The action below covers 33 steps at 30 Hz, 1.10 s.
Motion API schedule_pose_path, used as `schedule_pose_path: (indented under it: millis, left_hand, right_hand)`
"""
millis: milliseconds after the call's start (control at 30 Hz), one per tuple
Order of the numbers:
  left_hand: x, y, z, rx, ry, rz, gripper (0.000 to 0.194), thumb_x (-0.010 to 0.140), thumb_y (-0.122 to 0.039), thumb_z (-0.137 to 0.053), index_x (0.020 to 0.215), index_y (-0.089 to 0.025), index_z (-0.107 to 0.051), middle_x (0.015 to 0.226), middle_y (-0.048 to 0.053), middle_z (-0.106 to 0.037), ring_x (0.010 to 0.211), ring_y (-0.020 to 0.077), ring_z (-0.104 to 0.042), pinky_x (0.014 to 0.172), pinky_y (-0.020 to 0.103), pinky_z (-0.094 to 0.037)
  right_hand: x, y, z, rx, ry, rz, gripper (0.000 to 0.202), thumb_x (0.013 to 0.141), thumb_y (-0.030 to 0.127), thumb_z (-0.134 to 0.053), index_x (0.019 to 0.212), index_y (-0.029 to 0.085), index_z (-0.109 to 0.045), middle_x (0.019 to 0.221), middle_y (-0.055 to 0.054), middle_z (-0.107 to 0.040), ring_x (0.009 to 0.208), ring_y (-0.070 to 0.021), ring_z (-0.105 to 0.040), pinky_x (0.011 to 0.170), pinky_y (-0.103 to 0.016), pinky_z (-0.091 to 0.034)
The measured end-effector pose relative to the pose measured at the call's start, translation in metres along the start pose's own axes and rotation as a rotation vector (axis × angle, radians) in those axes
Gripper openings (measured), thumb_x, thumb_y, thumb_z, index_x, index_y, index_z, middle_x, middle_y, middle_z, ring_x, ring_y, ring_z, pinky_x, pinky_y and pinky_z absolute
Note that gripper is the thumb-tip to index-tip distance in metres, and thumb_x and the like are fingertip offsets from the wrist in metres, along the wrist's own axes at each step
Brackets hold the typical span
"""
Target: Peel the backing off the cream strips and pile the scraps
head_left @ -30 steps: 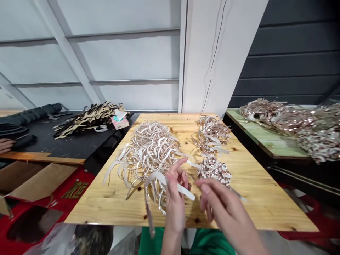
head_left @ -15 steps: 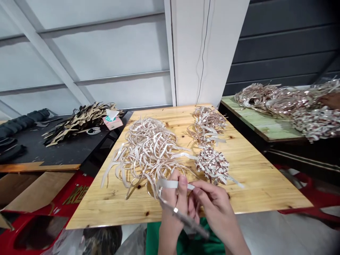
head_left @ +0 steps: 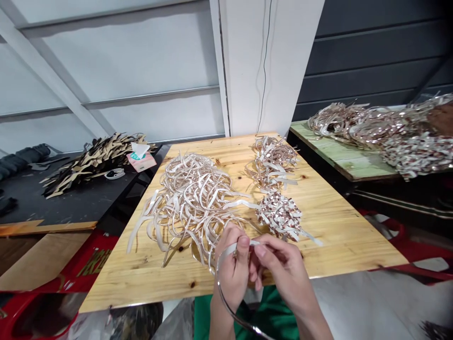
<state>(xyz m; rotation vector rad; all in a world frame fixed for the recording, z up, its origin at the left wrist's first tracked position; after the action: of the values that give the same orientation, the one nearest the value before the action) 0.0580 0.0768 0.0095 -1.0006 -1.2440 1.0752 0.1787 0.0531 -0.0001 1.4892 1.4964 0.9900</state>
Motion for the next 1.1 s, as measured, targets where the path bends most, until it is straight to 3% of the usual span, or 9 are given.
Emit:
schedule_pose_path:
  millis: [100,300,500,767,967,1100]
  left_hand:
    - [0.002,-0.009,0.001,0.205,0.04,-0.218,0.053,0.113,-0.056,-0.04,0.077,-0.022,-0.058,0.079,0.001,-0.055,0.071,0.0166,-0.057,0.068,0.029,-0.047]
    - [0.004,-0.013,0.0,0.291,0.066,-0.338,0.045,0.117,-0.04,-0.04,0.082,-0.022,-0.06,0.082,-0.002,-0.055,0.058,0.0098,-0.058,0.058,0.024,-0.047]
    - [0.002,-0.013,0.003,0.37,-0.034,-0.455,0.027,0.114,-0.022,-0.046,0.091,-0.024,-0.061,0.091,-0.001,-0.061,0.084,0.0147,-0.064,0.078,0.025,-0.051]
    - [-0.001,-0.009,-0.001,0.394,0.006,-0.513,0.022,0.111,-0.016,-0.049,0.097,-0.024,-0.064,0.096,0.0,-0.062,0.081,0.0132,-0.066,0.071,0.023,-0.052]
    - [0.002,-0.012,-0.004,0.408,0.061,-0.585,0.019,0.113,-0.02,-0.051,0.102,-0.022,-0.066,0.101,0.001,-0.063,0.088,0.0124,-0.068,0.08,0.02,-0.053]
    - [0.002,-0.013,-0.007,0.389,0.112,-0.604,0.019,0.114,-0.024,-0.052,0.103,-0.021,-0.067,0.101,0.002,-0.064,0.092,0.0134,-0.067,0.084,0.02,-0.053]
  right_hand:
    - [0.0,0.004,-0.002,-0.019,0.011,0.009,0.044,0.094,0.055,-0.079,0.07,0.019,-0.071,0.054,0.0,-0.065,0.042,-0.0127,-0.06,0.041,-0.02,-0.052]
    - [0.001,0.006,-0.003,-0.018,0.003,0.032,0.049,0.098,0.057,-0.072,0.069,0.018,-0.071,0.053,0.0,-0.065,0.04,-0.0106,-0.059,0.042,-0.018,-0.053]
    - [0.001,0.005,0.002,-0.005,-0.037,-0.021,0.036,0.096,0.055,-0.076,0.091,0.02,-0.074,0.061,0.001,-0.07,0.043,-0.0126,-0.062,0.039,-0.019,-0.057]
    - [-0.005,0.009,0.001,-0.05,-0.114,0.009,0.03,0.092,0.047,-0.084,0.098,0.021,-0.071,0.07,0.003,-0.068,0.046,-0.0099,-0.058,0.037,-0.015,-0.055]
    - [-0.012,0.012,0.007,-0.214,-0.17,0.002,0.033,0.099,0.054,-0.071,0.1,0.021,-0.069,0.083,-0.003,-0.072,0.064,-0.0174,-0.068,0.041,-0.02,-0.058]
    - [-0.019,0.017,0.01,-0.396,-0.221,-0.001,0.032,0.104,0.05,-0.063,0.089,0.022,-0.065,0.078,-0.002,-0.069,0.058,-0.0158,-0.065,0.04,-0.019,-0.05]
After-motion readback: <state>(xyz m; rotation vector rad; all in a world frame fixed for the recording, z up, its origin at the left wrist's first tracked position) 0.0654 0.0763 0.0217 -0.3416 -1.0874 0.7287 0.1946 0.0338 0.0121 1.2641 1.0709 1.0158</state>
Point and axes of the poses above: each hand's wrist, its own x-axis towards the middle knuckle, its own z-axis out of the back of the hand, y = z × x, the point moved 3 cm from there along x, towards the middle knuckle
